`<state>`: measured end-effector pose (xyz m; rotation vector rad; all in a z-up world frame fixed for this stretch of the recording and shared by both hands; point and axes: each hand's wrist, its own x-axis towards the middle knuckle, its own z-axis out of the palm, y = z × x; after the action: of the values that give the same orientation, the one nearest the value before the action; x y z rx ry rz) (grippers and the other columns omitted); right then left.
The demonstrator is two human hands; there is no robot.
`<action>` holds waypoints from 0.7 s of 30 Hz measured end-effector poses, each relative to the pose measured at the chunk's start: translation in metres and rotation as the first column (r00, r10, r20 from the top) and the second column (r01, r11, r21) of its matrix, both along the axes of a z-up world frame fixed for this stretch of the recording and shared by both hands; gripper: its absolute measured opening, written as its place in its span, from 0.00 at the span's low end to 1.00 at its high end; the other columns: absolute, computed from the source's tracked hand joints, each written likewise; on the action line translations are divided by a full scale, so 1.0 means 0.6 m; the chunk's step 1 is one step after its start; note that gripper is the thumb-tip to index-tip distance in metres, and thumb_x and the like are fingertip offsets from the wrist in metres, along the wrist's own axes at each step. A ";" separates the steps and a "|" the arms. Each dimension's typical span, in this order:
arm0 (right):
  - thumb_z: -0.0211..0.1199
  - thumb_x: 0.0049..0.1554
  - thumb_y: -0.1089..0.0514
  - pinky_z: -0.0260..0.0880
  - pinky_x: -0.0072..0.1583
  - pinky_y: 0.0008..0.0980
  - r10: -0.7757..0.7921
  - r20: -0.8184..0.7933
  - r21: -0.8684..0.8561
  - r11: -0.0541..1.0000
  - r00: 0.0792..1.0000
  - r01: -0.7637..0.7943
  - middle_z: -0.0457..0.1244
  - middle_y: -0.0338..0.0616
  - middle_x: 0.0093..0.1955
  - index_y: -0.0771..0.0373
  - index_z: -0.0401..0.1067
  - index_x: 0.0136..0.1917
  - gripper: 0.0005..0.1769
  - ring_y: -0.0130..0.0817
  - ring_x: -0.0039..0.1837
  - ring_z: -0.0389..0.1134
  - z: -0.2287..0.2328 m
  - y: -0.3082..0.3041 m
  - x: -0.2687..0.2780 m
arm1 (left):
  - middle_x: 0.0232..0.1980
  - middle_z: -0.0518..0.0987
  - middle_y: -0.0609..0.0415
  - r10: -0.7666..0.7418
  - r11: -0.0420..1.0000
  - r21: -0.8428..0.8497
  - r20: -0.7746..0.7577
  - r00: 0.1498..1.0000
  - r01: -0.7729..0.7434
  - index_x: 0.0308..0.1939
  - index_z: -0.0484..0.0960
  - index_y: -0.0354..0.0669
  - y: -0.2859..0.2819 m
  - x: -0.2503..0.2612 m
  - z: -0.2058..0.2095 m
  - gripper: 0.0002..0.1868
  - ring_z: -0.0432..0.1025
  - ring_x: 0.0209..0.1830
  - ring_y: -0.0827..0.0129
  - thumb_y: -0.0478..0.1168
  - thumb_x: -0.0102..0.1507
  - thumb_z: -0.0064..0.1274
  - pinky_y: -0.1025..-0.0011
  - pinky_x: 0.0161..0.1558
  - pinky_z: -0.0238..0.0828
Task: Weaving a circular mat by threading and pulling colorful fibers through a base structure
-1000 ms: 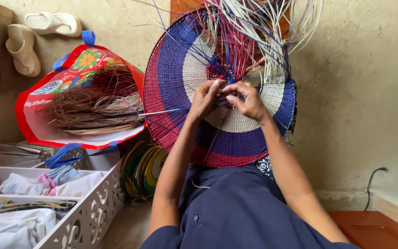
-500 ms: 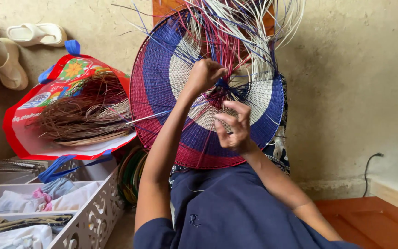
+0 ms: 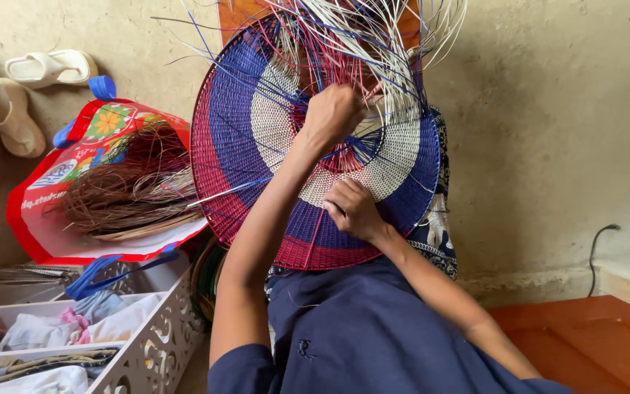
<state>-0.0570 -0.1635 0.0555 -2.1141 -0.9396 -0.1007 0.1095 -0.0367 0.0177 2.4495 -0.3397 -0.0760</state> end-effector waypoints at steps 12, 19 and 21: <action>0.60 0.62 0.56 0.68 0.48 0.46 -0.029 -0.015 -0.021 0.999 0.999 0.029 0.59 0.43 0.38 0.58 0.73 0.45 0.06 0.47 0.44 0.66 -0.019 0.009 0.007 | 0.40 0.83 0.50 -0.093 0.917 0.397 0.134 0.987 0.033 0.28 0.89 0.48 0.050 -0.064 -0.086 0.08 0.73 0.44 0.57 0.37 0.54 0.53 0.65 0.41 0.70; 0.60 0.63 0.51 0.69 0.48 0.47 -0.107 -0.005 -0.062 0.992 0.994 0.106 0.60 0.47 0.38 0.61 0.69 0.41 0.14 0.50 0.44 0.67 -0.057 0.012 0.001 | 0.42 0.79 0.52 -0.004 0.887 0.454 0.184 0.983 -0.082 0.31 0.88 0.46 0.165 -0.172 -0.069 0.07 0.71 0.43 0.61 0.40 0.53 0.56 0.65 0.42 0.65; 0.64 0.59 0.58 0.68 0.49 0.47 -0.072 -0.043 -0.066 0.995 0.996 0.069 0.58 0.45 0.38 0.59 0.69 0.43 0.06 0.49 0.44 0.66 -0.047 0.011 0.005 | 0.40 0.78 0.55 0.054 0.844 0.515 0.193 0.980 -0.148 0.30 0.87 0.51 0.216 -0.204 -0.074 0.06 0.71 0.43 0.61 0.44 0.50 0.58 0.64 0.42 0.67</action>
<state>-0.0542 -0.1571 0.0271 -2.2004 -0.8523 -0.0579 -0.0129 0.0931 -0.0267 3.0315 -0.2889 0.1040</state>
